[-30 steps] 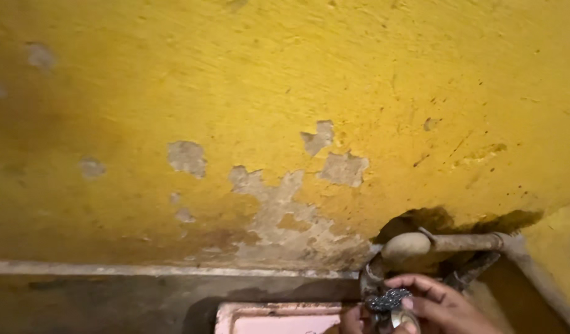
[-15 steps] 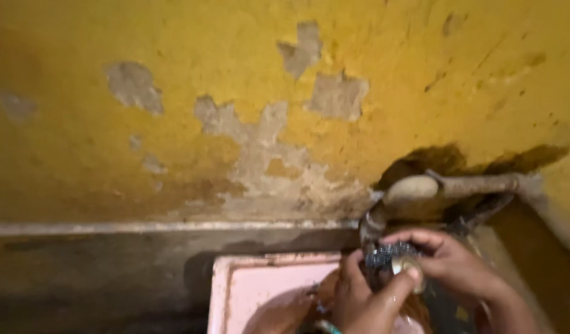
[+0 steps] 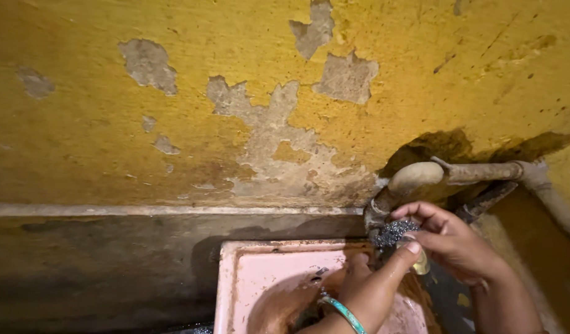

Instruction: The person cleans a tap using a metal scrubber by hand and then rinses it with water.

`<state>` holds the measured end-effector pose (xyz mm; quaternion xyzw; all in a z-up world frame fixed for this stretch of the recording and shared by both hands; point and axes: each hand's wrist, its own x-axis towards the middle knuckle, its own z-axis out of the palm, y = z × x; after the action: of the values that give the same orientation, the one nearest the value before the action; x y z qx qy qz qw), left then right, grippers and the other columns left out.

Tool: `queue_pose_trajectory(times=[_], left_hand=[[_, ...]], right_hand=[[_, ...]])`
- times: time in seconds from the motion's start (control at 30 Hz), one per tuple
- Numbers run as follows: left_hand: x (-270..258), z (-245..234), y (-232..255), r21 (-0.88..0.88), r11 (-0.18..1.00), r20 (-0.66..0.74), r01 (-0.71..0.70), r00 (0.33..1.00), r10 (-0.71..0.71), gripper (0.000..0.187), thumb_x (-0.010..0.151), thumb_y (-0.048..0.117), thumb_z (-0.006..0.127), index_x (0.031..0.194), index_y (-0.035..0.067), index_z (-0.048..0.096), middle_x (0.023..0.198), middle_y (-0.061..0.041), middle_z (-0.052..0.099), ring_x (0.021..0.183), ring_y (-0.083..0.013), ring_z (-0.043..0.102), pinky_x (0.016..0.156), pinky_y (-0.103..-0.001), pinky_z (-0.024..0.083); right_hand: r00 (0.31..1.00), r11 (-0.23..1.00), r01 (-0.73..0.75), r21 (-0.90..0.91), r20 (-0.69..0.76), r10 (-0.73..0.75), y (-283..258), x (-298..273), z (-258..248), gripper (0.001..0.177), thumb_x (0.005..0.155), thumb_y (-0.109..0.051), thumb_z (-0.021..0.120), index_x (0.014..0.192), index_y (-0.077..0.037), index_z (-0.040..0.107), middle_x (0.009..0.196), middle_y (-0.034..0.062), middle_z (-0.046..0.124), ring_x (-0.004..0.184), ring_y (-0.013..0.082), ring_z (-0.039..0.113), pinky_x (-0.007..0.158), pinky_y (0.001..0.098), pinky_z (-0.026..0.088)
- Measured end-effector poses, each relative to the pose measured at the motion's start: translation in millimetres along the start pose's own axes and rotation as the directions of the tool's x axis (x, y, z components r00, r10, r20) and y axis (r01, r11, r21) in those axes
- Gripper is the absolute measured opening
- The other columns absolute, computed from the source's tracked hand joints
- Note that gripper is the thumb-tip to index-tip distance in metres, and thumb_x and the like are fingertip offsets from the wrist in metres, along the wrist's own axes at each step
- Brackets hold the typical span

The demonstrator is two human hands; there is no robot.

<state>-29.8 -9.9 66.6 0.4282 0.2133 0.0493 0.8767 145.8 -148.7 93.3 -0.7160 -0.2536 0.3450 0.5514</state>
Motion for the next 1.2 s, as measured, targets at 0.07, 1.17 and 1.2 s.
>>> queue_pose_trajectory(times=[0.07,1.17,1.2], left_hand=[[-4.7,-4.1,2.9,0.072,0.997,0.000,-0.005,1.000,0.005,0.077,0.072,0.056,0.080,0.121,0.000,0.061,0.113,-0.009,0.076,0.110,-0.0191,0.070,0.097,-0.031,0.052],[-25.2,-9.5,7.8,0.123,0.989,-0.029,-0.082,0.996,0.086,0.063,0.067,0.056,0.079,0.099,0.002,0.074,0.093,-0.007,0.078,0.088,-0.0174,0.072,0.081,-0.030,0.055],[-22.8,-9.5,7.3,0.099,0.990,-0.006,-0.100,0.995,0.101,0.059,0.068,0.053,0.080,0.098,0.002,0.074,0.092,-0.006,0.077,0.084,-0.0158,0.071,0.077,-0.029,0.055]], right_hand=[[0.997,0.991,-0.076,-0.107,-0.041,0.072,-7.1,-3.3,-0.7,0.044,0.082,-0.008,0.072,0.125,-0.003,0.066,0.100,0.0086,0.070,0.087,0.0182,0.066,0.076,0.0372,0.056],[0.961,0.953,-0.262,-0.153,-0.128,0.244,-19.7,-5.7,23.2,0.036,0.084,-0.010,0.071,0.118,-0.001,0.069,0.097,0.0132,0.076,0.079,0.0195,0.070,0.069,0.0363,0.058],[0.977,0.979,-0.196,-0.058,-0.102,0.190,-16.5,-4.0,24.2,0.035,0.083,-0.007,0.070,0.117,0.002,0.069,0.098,0.0139,0.077,0.083,0.0195,0.073,0.074,0.0359,0.060]])
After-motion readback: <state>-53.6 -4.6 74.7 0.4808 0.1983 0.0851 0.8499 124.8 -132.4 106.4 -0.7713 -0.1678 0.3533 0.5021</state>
